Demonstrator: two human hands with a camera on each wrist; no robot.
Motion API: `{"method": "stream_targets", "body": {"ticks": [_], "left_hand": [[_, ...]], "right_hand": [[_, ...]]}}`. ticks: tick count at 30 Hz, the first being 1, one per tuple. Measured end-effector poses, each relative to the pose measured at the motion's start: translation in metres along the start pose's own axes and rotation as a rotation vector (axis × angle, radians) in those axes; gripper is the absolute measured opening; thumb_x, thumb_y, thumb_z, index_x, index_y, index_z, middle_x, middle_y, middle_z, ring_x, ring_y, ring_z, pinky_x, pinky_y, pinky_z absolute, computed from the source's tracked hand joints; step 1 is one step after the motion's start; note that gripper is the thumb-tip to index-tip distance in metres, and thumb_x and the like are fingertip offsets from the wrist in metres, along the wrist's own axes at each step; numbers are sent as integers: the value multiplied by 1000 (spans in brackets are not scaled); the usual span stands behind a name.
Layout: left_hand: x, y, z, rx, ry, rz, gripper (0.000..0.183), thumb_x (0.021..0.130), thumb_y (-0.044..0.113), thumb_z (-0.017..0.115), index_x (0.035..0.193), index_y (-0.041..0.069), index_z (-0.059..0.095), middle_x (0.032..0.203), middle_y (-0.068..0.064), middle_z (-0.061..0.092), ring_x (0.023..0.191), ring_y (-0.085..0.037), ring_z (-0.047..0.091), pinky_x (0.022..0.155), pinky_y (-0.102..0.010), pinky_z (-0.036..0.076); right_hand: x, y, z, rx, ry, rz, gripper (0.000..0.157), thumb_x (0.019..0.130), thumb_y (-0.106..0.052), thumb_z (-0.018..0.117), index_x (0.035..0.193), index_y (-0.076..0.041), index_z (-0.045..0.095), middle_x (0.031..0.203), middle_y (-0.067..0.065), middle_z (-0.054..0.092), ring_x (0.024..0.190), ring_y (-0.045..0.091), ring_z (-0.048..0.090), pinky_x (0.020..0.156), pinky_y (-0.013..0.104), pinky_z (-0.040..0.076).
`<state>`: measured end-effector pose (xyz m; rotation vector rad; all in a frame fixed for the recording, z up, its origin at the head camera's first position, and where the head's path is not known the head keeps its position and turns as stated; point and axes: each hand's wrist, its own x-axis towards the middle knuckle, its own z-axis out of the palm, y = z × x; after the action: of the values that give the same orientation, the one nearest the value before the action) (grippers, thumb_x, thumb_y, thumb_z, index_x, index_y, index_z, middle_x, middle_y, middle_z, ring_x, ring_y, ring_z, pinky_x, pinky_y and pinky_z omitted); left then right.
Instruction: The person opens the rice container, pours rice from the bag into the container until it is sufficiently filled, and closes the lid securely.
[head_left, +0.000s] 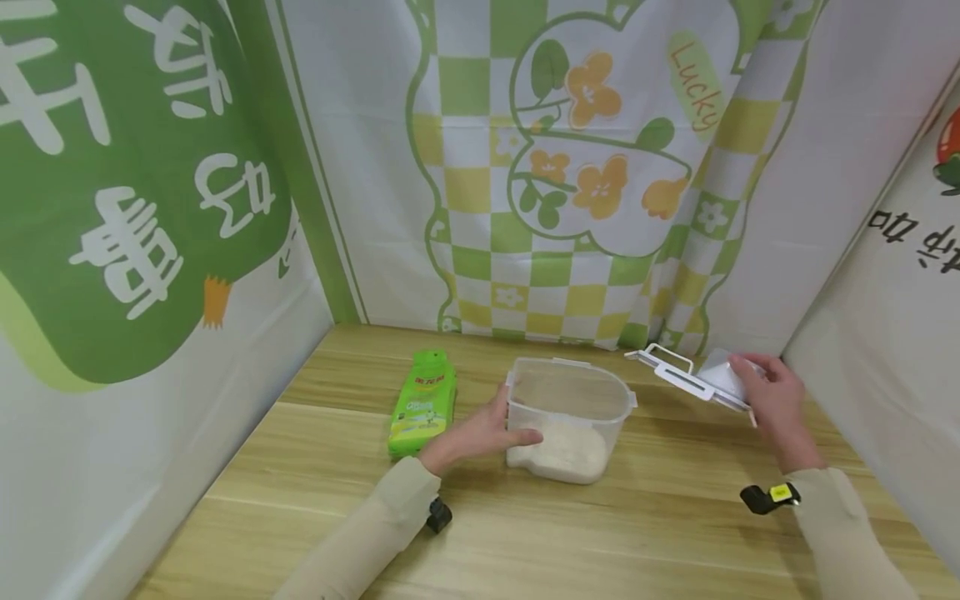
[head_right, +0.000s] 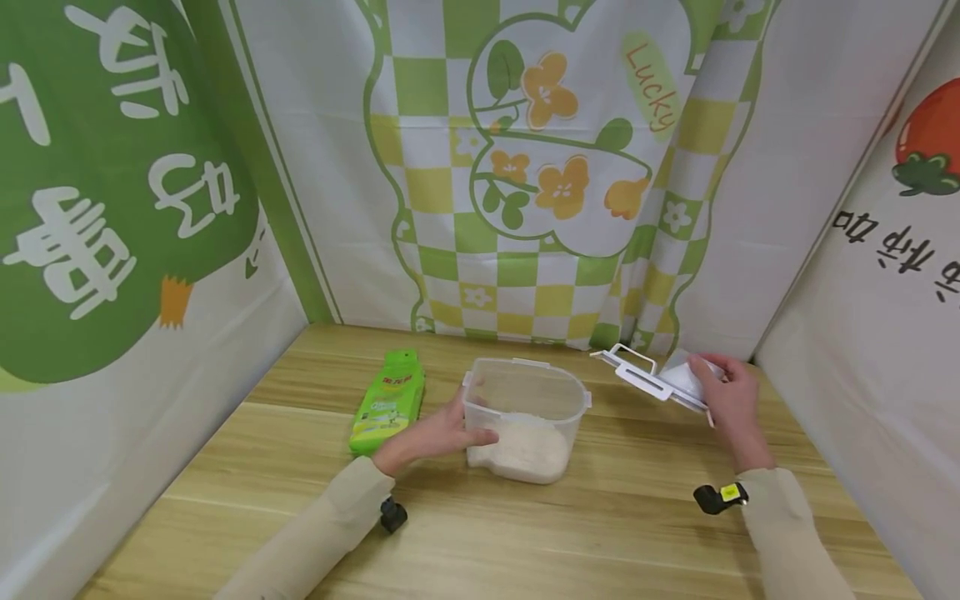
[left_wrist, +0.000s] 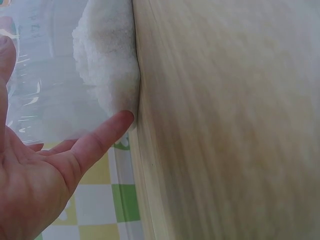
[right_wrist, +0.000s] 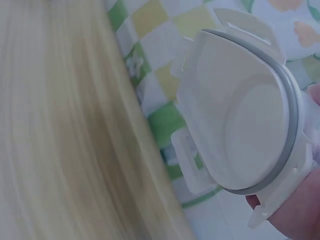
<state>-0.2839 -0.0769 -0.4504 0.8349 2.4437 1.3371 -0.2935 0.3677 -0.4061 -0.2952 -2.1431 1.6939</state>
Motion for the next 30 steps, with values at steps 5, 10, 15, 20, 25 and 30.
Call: {"method": "stream_targets", "body": {"ticks": [5, 10, 15, 20, 25, 30], "left_hand": [[-1, 0, 0, 9, 0, -2, 109, 83, 63, 65, 156, 32, -10, 161, -16, 22, 138, -32, 42, 108, -43, 44], [-1, -1, 0, 8, -1, -5, 108, 84, 62, 66, 156, 32, -9, 160, -16, 24, 138, -32, 43, 107, -42, 44], [-2, 0, 0, 16, -6, -23, 109, 84, 62, 66, 156, 28, -7, 160, -15, 25, 137, -32, 44, 107, -42, 44], [0, 0, -2, 3, -22, -10, 107, 86, 56, 68, 157, 19, -3, 155, -21, 32, 136, -32, 45, 107, -42, 44], [2, -1, -4, -1, -31, 5, 102, 88, 48, 69, 156, 15, 0, 149, -22, 41, 133, -32, 49, 106, -41, 46], [2, -2, -4, -9, -28, -9, 100, 88, 45, 71, 155, 14, 4, 144, -18, 48, 130, -30, 53, 104, -40, 48]], "right_hand": [[-2, -10, 13, 303, -39, 51, 8, 90, -24, 72, 93, -27, 65, 83, -14, 63, 68, 0, 60, 56, 15, 51], [-8, -21, 27, 436, -83, 56, 5, 92, -21, 69, 90, -25, 67, 83, -13, 64, 68, 1, 61, 57, 16, 52], [-15, -30, 39, 580, -161, 50, 10, 95, -17, 65, 87, -20, 68, 82, -8, 66, 71, 4, 63, 60, 19, 54], [-23, -41, 49, 653, -191, 37, 12, 96, -16, 63, 86, -18, 69, 84, -5, 66, 73, 7, 64, 62, 20, 55], [-31, -52, 62, 721, -226, 3, 16, 97, -14, 61, 84, -17, 68, 81, -4, 67, 71, 8, 65, 60, 20, 55], [-38, -60, 75, 691, -272, -24, 15, 98, -15, 60, 86, -19, 69, 83, -3, 67, 72, 8, 66, 61, 21, 56]]}}
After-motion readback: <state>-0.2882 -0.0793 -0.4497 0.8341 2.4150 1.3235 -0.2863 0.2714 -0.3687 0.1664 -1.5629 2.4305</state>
